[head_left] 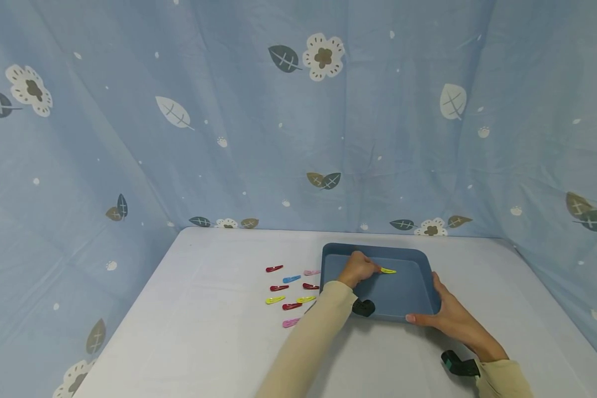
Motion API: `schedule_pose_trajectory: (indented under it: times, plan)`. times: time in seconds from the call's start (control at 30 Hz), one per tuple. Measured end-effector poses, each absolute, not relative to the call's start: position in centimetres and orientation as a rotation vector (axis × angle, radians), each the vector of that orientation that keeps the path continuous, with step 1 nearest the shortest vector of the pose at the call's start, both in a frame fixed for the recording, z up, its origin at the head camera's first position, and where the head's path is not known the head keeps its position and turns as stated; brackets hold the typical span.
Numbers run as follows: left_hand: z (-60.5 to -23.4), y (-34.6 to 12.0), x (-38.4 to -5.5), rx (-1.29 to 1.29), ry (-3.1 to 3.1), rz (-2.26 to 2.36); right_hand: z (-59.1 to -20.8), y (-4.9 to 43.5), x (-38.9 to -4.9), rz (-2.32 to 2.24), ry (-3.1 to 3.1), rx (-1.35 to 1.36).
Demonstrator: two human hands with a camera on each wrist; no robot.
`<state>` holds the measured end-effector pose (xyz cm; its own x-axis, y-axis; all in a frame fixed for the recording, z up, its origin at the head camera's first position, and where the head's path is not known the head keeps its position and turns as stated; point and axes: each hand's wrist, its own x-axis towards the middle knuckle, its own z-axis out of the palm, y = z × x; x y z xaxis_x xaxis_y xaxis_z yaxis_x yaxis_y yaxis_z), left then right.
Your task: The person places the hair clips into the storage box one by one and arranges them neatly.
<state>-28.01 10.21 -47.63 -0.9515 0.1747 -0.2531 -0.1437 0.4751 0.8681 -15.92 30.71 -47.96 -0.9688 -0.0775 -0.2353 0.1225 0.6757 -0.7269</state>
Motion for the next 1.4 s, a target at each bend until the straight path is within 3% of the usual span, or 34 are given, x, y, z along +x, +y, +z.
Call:
schedule_pose_trajectory:
  times: [1.4]
  plan:
    - [-47.54,10.65,-27.78,0.078,2.638,1.376,-47.99,30.73,-15.89,-1.170,2.642,0.032]
